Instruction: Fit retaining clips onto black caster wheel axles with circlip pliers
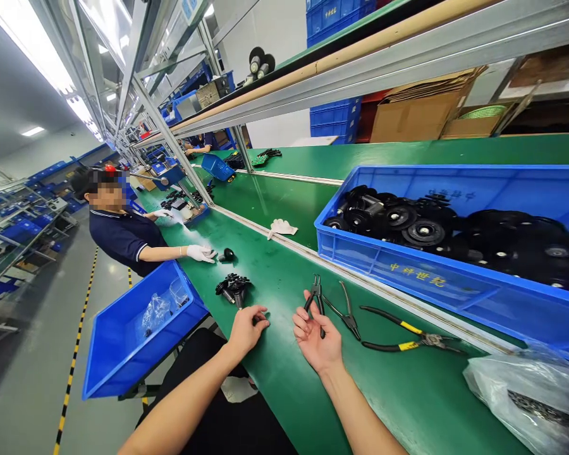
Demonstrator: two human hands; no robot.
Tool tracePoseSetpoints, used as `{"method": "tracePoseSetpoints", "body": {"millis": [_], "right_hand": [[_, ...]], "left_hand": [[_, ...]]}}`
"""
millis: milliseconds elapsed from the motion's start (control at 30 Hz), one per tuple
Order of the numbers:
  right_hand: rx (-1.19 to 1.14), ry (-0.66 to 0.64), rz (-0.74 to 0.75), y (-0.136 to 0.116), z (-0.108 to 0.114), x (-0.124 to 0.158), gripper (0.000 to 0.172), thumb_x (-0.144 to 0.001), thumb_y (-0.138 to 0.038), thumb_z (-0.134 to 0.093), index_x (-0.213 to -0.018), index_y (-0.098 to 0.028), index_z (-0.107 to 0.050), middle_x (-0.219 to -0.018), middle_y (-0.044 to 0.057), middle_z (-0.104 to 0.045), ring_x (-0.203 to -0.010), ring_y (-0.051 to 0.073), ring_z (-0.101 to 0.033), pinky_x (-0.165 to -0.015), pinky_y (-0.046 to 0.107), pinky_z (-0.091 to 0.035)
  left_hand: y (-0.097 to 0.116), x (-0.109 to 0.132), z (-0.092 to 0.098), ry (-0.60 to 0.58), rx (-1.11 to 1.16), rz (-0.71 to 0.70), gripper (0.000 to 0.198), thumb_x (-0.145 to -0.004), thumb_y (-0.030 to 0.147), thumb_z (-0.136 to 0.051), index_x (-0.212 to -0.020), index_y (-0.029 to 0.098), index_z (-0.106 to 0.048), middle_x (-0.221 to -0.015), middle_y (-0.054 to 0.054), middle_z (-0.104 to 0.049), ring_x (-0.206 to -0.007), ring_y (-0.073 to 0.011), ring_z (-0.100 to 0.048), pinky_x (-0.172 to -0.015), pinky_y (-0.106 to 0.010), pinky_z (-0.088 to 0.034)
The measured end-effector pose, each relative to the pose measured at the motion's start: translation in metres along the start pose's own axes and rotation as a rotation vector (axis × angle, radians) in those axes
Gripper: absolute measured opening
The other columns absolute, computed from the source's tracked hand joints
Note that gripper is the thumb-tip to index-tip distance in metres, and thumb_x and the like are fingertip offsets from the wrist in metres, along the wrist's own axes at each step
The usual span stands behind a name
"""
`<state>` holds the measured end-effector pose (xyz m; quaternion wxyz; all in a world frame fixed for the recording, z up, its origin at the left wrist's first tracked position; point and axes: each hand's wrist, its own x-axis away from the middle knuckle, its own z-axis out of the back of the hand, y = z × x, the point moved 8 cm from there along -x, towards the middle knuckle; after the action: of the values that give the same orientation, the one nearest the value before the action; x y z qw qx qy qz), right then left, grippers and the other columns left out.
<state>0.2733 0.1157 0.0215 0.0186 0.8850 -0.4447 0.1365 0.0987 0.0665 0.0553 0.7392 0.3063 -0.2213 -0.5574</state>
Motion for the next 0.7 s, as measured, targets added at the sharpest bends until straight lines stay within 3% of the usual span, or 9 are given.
{"method": "tracePoseSetpoints", "body": {"millis": [100,233,400,533,700], "right_hand": [[0.006,0.013,0.009,-0.001,0.002,0.0,0.052,-0.081,-0.022,-0.07,-0.131,-0.033,-0.065,-0.08,-0.004,-0.038,-0.06,0.009,-0.027,-0.047,0.017,-0.03],[0.022,0.032,0.003,0.0,0.003,0.0,0.052,-0.079,-0.023,-0.07,-0.13,-0.033,-0.066,-0.081,-0.004,-0.038,-0.06,0.01,-0.026,-0.047,0.017,-0.03],[0.056,0.037,-0.001,0.001,0.001,0.003,0.052,-0.079,-0.024,-0.07,-0.13,-0.033,-0.066,-0.081,-0.004,-0.037,-0.061,0.01,-0.026,-0.048,0.017,-0.03],[0.081,0.033,-0.011,0.002,0.002,0.003,0.049,-0.08,-0.025,-0.07,-0.128,-0.033,-0.068,-0.081,-0.004,-0.037,-0.061,0.01,-0.027,-0.048,0.018,-0.031],[0.136,0.024,0.011,0.001,0.001,0.003,0.046,-0.08,-0.027,-0.07,-0.125,-0.035,-0.069,-0.08,-0.004,-0.036,-0.061,0.012,-0.027,-0.047,0.021,-0.03]], "left_hand": [[-0.02,0.027,0.016,0.041,-0.017,0.052,0.027,-0.082,0.018,-0.075,-0.108,0.022,-0.076,-0.083,-0.002,-0.076,-0.073,-0.0202,-0.067,-0.075,-0.033,-0.052],[-0.061,0.063,0.051,0.252,-0.002,0.17,0.04,-0.074,0.027,-0.083,-0.111,0.022,-0.069,-0.081,0.002,-0.065,-0.074,-0.0187,-0.062,-0.071,-0.031,-0.051],[-0.095,0.081,0.075,0.426,0.268,0.316,0.06,-0.064,0.032,-0.087,-0.118,0.021,-0.062,-0.094,0.0,-0.061,-0.068,-0.0145,-0.064,-0.059,-0.027,-0.052],[-0.105,0.084,0.081,0.507,0.488,0.406,0.072,-0.058,0.03,-0.091,-0.122,0.019,-0.061,-0.093,0.0,-0.065,-0.061,-0.012,-0.066,-0.065,-0.03,-0.058],[-0.098,0.082,0.09,0.514,0.568,0.363,0.062,-0.061,0.027,-0.092,-0.117,0.016,-0.067,-0.085,-0.003,-0.073,-0.072,-0.0154,-0.069,-0.073,-0.029,-0.057]]}}
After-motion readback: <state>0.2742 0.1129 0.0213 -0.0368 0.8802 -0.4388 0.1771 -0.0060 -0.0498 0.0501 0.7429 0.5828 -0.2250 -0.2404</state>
